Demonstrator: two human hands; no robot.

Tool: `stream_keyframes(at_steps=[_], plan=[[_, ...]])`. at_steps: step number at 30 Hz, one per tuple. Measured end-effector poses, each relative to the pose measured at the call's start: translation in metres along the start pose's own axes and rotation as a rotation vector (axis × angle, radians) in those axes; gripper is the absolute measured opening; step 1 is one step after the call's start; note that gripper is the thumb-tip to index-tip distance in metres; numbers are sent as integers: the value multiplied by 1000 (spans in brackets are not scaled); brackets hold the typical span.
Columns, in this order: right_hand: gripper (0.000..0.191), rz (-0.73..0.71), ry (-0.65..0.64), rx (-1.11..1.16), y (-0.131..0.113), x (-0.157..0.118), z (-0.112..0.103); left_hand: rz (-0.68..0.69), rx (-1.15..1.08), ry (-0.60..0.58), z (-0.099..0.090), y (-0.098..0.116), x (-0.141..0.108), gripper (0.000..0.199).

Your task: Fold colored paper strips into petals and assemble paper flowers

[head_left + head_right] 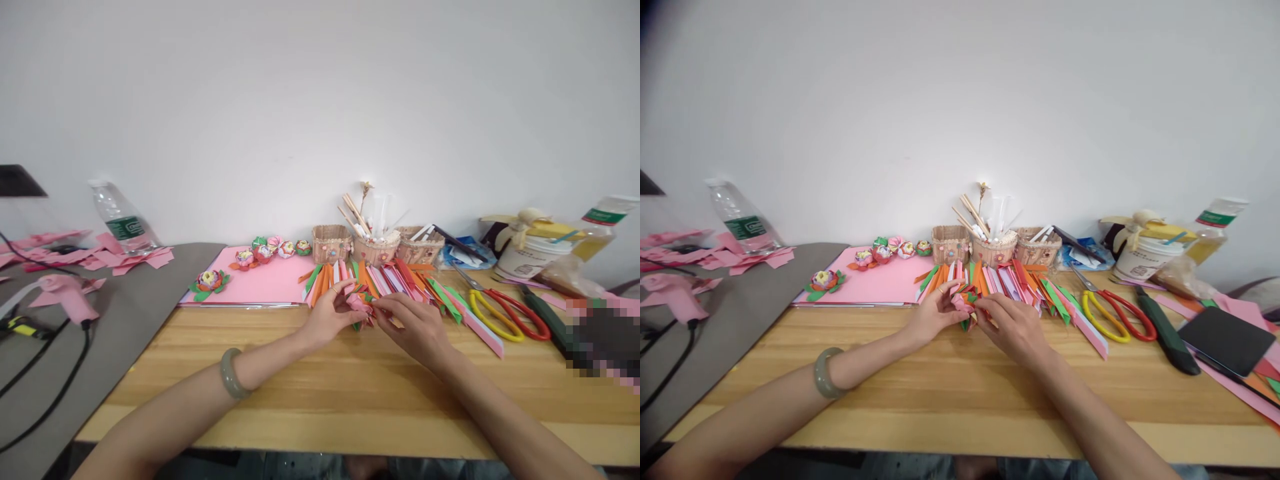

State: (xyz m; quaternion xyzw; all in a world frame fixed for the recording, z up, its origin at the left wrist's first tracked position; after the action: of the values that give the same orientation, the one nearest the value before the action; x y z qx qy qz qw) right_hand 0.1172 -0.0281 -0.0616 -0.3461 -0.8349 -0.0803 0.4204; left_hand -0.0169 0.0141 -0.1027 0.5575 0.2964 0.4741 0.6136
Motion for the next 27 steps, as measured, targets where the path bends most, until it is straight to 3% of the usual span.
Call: stream_keyframes(at_steps=[8,18,27], plan=[[10,-51,1,-107,-11,0,-4,-4,-13,66,-1,-2,-1,62],[18,-2,130,67,-8,6,-9,60,-19,54,0,3,-2,64],[26,-72,92,118,-13,4,-12,123,14,26,1,8,-4,64]])
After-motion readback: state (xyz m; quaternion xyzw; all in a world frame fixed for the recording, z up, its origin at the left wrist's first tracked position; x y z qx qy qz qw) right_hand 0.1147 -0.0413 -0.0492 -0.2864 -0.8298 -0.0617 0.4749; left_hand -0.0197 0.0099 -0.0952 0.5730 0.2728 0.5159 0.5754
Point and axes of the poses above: each hand's wrist, its own x-axis towards the middle knuckle, its own z-axis out of the palm, y = z × x, the point moved 5 cm from there along x, towards the middle knuckle, and after that the axes turned 6 degrees about x, right-handed, at the moved point
